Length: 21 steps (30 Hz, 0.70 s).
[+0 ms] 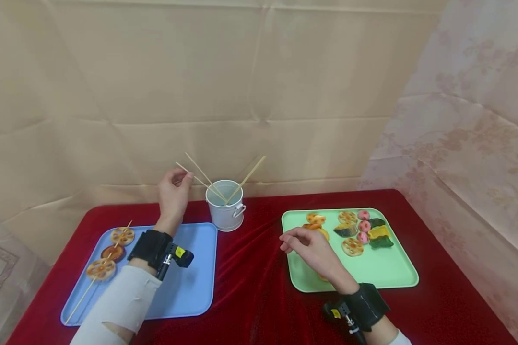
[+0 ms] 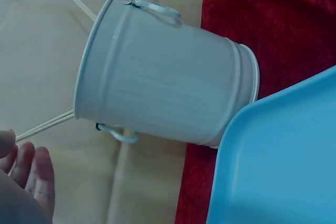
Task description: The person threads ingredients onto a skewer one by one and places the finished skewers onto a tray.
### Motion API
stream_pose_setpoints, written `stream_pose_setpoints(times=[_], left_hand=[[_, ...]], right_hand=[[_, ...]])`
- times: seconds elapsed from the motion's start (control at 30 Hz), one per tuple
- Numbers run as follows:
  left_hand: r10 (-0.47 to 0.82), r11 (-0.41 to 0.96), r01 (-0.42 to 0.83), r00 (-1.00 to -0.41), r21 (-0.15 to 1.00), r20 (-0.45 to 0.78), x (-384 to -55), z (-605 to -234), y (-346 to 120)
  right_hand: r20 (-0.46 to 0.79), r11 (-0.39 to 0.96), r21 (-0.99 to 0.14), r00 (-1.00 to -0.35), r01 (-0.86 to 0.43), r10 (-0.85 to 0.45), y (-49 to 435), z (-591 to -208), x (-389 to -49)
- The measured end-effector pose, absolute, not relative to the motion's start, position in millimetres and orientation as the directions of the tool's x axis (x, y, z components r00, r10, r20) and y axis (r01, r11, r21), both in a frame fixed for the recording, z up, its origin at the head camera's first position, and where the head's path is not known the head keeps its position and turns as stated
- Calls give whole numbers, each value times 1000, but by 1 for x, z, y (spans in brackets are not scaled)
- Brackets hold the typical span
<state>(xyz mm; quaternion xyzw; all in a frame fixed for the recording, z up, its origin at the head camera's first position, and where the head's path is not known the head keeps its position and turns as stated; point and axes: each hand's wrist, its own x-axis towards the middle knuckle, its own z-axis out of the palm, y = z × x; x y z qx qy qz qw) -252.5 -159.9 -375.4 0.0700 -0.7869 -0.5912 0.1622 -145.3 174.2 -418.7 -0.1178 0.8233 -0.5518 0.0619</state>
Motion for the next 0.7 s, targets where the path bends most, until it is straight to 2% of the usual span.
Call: stream_pose_setpoints(times=[0.2,0.37,0.53,0.7], left_hand=[[-324,278,109,-925,954,200,-251,-377,-157],[-335,330,190,-892,925,303,-237,-372,-160],[-326,392,343,-816,854,477,-220,-366,-161],[-289,432,506,-706,746,646,-204,-357,-157]], right_hand=[[14,360,-926,-965,-111,-261,174,-418,-144],[24,379,-917,-965,-125,-260,174,-418,-145],[19,394,-911,-965,-125,-261,174,-418,-146],[16,387,-913,-960,-128,-278,174,-418,-144]])
